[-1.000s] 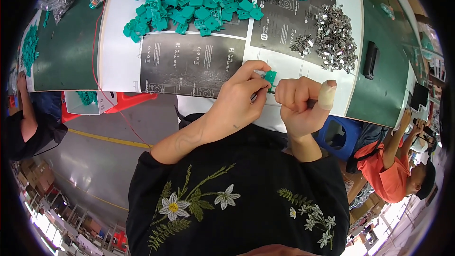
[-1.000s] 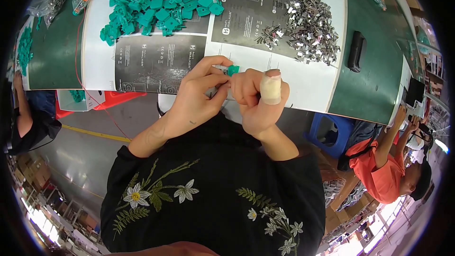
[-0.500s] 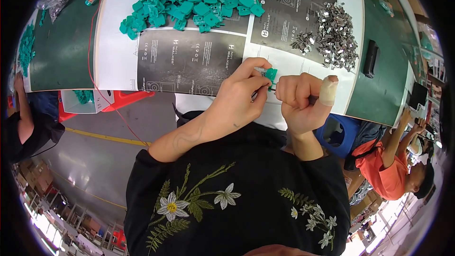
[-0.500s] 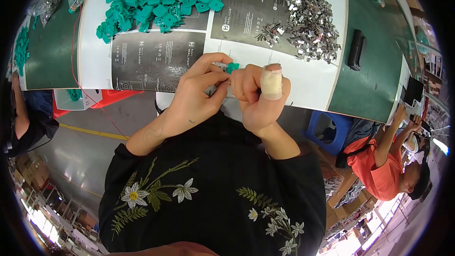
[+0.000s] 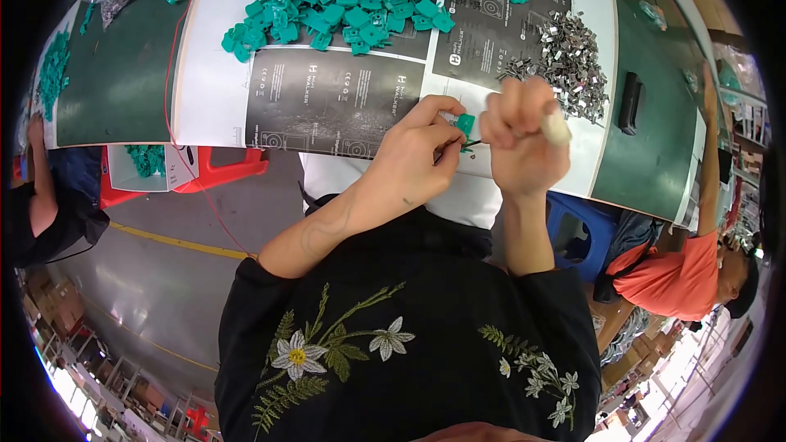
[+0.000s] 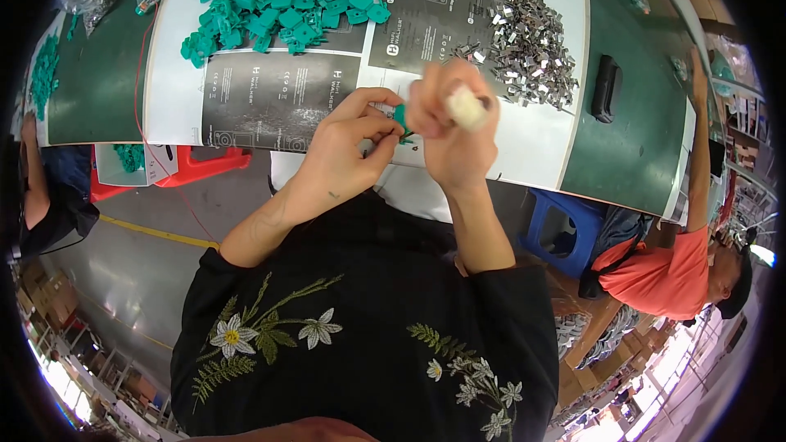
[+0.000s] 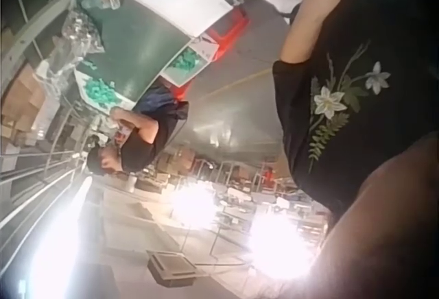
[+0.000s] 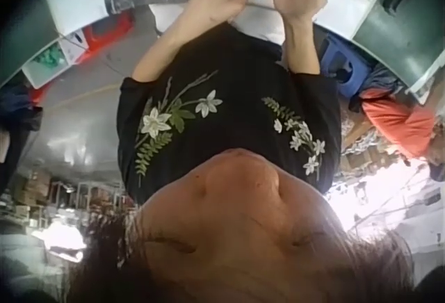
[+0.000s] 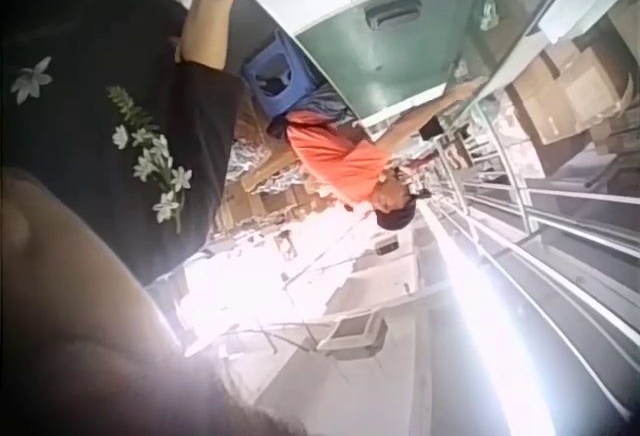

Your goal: Manually assembling small green plastic components with metal inserts using a wooden peg tool at a factory workstation.

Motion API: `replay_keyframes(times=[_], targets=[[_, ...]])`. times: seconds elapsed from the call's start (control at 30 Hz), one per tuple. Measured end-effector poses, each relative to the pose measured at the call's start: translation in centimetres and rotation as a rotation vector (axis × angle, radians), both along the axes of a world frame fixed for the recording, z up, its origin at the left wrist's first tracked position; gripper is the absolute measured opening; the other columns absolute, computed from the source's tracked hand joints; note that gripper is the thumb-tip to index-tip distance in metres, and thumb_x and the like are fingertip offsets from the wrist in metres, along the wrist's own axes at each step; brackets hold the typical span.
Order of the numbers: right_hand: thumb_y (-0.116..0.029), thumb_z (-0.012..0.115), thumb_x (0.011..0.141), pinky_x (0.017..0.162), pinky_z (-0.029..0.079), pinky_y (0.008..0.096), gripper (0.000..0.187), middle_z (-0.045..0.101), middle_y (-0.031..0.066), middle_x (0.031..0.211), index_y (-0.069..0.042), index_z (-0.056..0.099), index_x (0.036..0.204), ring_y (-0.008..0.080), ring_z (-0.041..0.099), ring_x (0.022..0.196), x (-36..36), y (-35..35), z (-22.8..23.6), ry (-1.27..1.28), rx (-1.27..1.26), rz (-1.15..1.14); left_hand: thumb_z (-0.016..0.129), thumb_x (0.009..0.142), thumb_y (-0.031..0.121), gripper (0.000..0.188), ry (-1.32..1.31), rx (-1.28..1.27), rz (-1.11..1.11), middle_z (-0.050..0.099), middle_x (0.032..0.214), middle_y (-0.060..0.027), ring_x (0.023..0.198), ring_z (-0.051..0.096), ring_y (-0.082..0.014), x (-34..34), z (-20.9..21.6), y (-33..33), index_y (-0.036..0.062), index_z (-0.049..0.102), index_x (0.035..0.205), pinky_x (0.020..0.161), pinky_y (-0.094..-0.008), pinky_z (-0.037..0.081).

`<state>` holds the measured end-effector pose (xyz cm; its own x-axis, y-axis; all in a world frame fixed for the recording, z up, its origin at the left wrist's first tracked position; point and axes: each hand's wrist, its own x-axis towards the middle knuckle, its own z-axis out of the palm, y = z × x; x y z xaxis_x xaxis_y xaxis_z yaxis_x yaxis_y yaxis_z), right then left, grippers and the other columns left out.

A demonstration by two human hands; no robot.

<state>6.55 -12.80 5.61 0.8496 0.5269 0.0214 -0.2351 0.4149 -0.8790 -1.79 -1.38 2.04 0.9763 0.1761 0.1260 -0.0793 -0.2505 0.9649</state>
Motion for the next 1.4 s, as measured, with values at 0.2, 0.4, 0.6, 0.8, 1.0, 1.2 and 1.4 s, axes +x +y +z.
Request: replay_keyframes(times=[0.2, 0.4, 0.6, 0.8, 1.0, 1.2, 1.4], targets=[[-0.035, 0.035, 0.100, 0.042, 0.017, 0.0277, 0.044, 0.025, -0.0037, 0.048, -0.014, 0.030, 0.062, 0.0090, 0.019, 0.044, 0.4, -2.4, -0.9, -0.156, 0.171, 0.080, 0.060, 0.075, -0.005, 0.010, 0.004, -0.016, -0.013, 0.058, 0.110, -0.0140, 0.062, 0.060, -0.0215, -0.1, -0.2, 0.2, -0.0067, 0.066, 0.082, 0.060, -0.0317, 0.049], [-0.034, 0.033, 0.101, 0.041, 0.016, 0.0281, 0.048, 0.025, -0.0038, 0.045, -0.014, 0.028, 0.057, 0.0097, 0.018, 0.042, 0.0, -2.7, -1.7, -0.157, 0.188, 0.139, 0.060, 0.075, -0.005, 0.010, 0.001, -0.011, -0.011, 0.058, 0.110, -0.0139, 0.062, 0.060, -0.0207, 0.1, -0.1, 0.0, -0.0069, 0.066, 0.083, 0.059, -0.0313, 0.049], [-0.033, 0.033, 0.101, 0.040, 0.016, 0.0288, 0.053, 0.026, -0.0024, 0.042, -0.014, 0.026, 0.053, 0.0108, 0.018, 0.038, 0.3, -2.9, -1.8, -0.180, 0.231, 0.217, 0.061, 0.076, -0.005, 0.010, 0.003, -0.022, -0.016, 0.058, 0.110, -0.0136, 0.064, 0.060, -0.0204, 0.1, -0.2, 0.0, -0.0070, 0.066, 0.084, 0.059, -0.0309, 0.049], [-0.033, 0.035, 0.101, 0.038, 0.016, 0.0289, 0.054, 0.024, -0.0024, 0.042, -0.013, 0.025, 0.052, 0.0108, 0.019, 0.036, 0.2, -1.9, -1.1, -0.246, 0.151, 0.228, 0.061, 0.076, -0.006, 0.010, -0.003, -0.014, -0.016, 0.057, 0.110, -0.0132, 0.065, 0.061, -0.0202, 0.1, -0.2, 0.2, -0.0070, 0.066, 0.084, 0.059, -0.0309, 0.049], [-0.032, 0.036, 0.101, 0.036, 0.016, 0.0283, 0.055, 0.023, -0.0022, 0.041, -0.013, 0.023, 0.051, 0.0109, 0.020, 0.035, 0.2, -2.2, -0.7, -0.244, 0.166, 0.251, 0.061, 0.073, -0.008, 0.013, 0.044, -0.007, -0.023, 0.060, 0.111, -0.0123, 0.073, 0.064, -0.0188, 0.1, 0.2, 0.2, -0.0069, 0.066, 0.085, 0.064, -0.0283, 0.051], [-0.033, 0.036, 0.101, 0.036, 0.016, 0.0284, 0.056, 0.024, -0.0021, 0.040, -0.014, 0.022, 0.051, 0.0110, 0.020, 0.034, 0.5, -2.0, -0.9, -0.244, 0.138, 0.272, 0.062, 0.073, -0.008, 0.012, 0.039, -0.023, -0.017, 0.060, 0.111, -0.0121, 0.073, 0.063, -0.0189, 0.1, -0.1, 0.2, -0.0069, 0.066, 0.085, 0.063, -0.0286, 0.051], [-0.035, 0.038, 0.101, 0.036, 0.016, 0.0278, 0.058, 0.024, -0.0026, 0.040, -0.014, 0.021, 0.050, 0.0111, 0.019, 0.034, 0.7, -2.4, -1.1, -0.204, 0.177, 0.255, 0.062, 0.074, -0.008, 0.011, 0.042, -0.022, -0.022, 0.060, 0.111, -0.0114, 0.072, 0.063, -0.0185, 0.2, -0.1, 0.2, -0.0064, 0.066, 0.084, 0.062, -0.0285, 0.051]])
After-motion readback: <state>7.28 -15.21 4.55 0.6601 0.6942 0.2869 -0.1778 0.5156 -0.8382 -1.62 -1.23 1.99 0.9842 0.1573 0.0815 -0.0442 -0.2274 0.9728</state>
